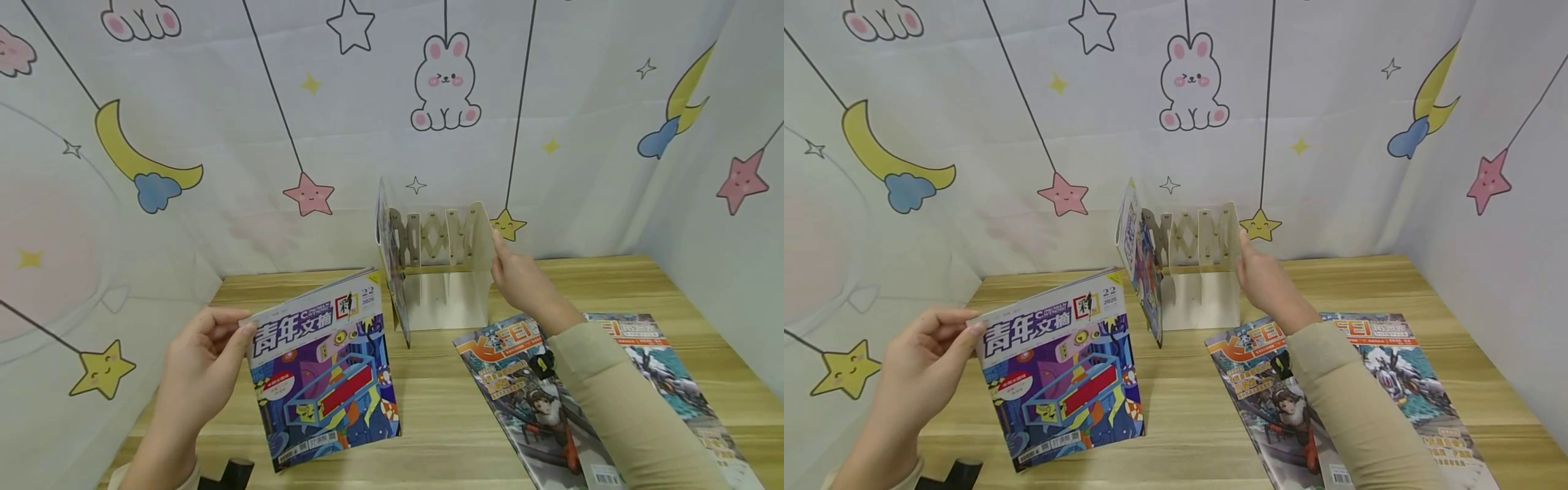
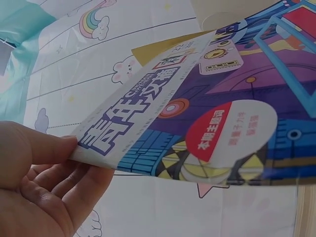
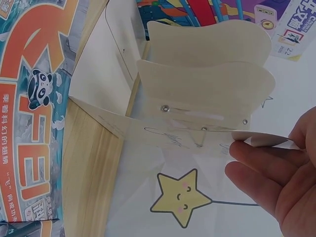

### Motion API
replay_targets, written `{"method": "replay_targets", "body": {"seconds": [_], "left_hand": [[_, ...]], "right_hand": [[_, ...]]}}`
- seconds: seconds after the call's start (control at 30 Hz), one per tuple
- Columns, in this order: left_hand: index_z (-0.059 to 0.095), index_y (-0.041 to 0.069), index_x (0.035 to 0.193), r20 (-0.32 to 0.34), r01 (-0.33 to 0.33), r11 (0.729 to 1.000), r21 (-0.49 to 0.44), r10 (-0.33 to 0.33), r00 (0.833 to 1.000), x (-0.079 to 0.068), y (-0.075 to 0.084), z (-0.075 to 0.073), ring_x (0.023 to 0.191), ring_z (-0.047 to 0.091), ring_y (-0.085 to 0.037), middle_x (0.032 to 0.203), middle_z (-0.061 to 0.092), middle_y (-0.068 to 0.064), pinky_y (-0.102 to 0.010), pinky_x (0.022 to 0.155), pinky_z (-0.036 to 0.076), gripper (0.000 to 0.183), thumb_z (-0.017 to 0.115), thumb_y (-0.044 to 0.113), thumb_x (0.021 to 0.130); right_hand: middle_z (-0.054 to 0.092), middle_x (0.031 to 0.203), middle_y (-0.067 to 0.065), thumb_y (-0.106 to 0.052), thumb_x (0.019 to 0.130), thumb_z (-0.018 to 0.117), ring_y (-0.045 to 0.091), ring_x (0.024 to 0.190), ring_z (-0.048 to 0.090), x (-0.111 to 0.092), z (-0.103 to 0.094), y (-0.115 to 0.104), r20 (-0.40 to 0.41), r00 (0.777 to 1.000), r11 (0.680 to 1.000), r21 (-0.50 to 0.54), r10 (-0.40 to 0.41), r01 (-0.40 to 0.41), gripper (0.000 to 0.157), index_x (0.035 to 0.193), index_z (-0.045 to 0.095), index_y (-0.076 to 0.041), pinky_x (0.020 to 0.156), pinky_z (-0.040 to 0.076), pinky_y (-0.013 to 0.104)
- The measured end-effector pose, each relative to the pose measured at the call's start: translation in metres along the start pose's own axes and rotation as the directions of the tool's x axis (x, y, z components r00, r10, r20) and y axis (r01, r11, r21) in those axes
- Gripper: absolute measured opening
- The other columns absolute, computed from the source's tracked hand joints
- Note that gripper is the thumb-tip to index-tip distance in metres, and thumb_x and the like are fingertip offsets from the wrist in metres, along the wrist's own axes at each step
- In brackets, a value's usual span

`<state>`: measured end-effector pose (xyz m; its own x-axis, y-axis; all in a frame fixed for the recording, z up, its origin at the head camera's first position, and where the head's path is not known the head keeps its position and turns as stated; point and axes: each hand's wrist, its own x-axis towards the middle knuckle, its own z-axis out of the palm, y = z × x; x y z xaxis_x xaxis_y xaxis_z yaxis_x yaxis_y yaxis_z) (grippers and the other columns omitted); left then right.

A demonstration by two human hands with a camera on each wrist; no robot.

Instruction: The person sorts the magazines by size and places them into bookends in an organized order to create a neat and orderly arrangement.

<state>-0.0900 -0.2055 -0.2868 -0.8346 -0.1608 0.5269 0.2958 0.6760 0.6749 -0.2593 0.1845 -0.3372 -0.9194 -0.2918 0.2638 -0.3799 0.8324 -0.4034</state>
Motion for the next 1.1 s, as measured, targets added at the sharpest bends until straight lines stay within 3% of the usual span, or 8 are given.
{"method": "replay_targets", "body": {"seconds": [0.17,0.27,0.37,0.6,0.9,1.1], "left_hand": [[0.063,-0.002,0.098,0.000,-0.003,1.000,0.013,0.003,1.000,-0.0018,0.0029,-0.0018,0.060,0.057,0.002,0.080,0.070,-0.011,-0.013,0.050,0.045,0.010,0.062,-0.003,0.088],[0.063,-0.001,0.099,0.001,-0.007,1.000,0.015,0.007,1.000,-0.0026,0.0042,-0.0022,0.060,0.057,0.002,0.082,0.070,-0.016,-0.013,0.050,0.045,0.011,0.062,-0.002,0.088],[0.064,-0.001,0.098,-0.002,-0.016,1.000,0.012,0.016,1.000,-0.0029,0.0055,-0.0021,0.059,0.057,0.001,0.080,0.070,-0.010,-0.013,0.050,0.044,0.011,0.062,-0.002,0.088],[0.064,-0.002,0.097,-0.012,-0.054,0.998,-0.023,0.054,0.998,-0.0025,0.0090,-0.0007,0.056,0.055,0.001,0.075,0.060,0.024,-0.014,0.046,0.041,0.012,0.064,-0.006,0.085],[0.065,-0.001,0.096,-0.015,-0.062,0.997,-0.040,0.062,0.998,-0.0039,0.0086,0.0016,0.056,0.054,0.001,0.075,0.061,0.023,-0.014,0.046,0.041,0.012,0.063,-0.007,0.085],[0.064,-0.002,0.097,-0.009,-0.065,0.994,-0.088,0.065,0.998,-0.0020,0.0098,0.0054,0.061,0.060,0.002,0.077,0.062,0.023,-0.013,0.051,0.046,0.012,0.063,-0.007,0.086]], "right_hand": [[0.042,0.048,0.004,-0.011,0.101,0.031,0.011,0.037,0.031,-0.0004,-0.0004,-0.0006,0.005,1.000,1.000,0.003,-0.001,0.001,0.054,0.150,0.012,0.003,0.040,0.031,0.026],[0.041,0.048,0.003,-0.012,0.101,0.031,0.011,0.037,0.031,-0.0005,-0.0008,-0.0004,0.012,1.000,1.000,-0.002,0.006,-0.006,0.055,0.150,0.011,0.002,0.040,0.031,0.026],[0.041,0.048,0.003,-0.012,0.102,0.030,0.011,0.037,0.030,-0.0003,-0.0006,0.0000,0.018,1.000,1.000,-0.004,0.009,-0.009,0.055,0.150,0.010,0.002,0.041,0.031,0.026],[0.040,0.048,0.003,-0.012,0.102,0.030,0.011,0.038,0.030,-0.0002,0.0002,-0.0003,0.022,1.000,1.000,0.011,0.019,-0.019,0.055,0.150,0.009,0.002,0.042,0.031,0.027],[0.040,0.049,0.002,-0.013,0.101,0.031,0.011,0.038,0.031,0.0002,0.0010,-0.0037,0.038,0.998,0.999,0.014,0.041,-0.042,0.056,0.151,0.008,0.001,0.042,0.032,0.026],[0.039,0.049,0.002,-0.012,0.101,0.031,0.011,0.039,0.030,0.0002,0.0010,-0.0039,0.015,0.999,0.999,0.009,0.037,-0.037,0.056,0.150,0.010,0.002,0.042,0.032,0.026]]}}
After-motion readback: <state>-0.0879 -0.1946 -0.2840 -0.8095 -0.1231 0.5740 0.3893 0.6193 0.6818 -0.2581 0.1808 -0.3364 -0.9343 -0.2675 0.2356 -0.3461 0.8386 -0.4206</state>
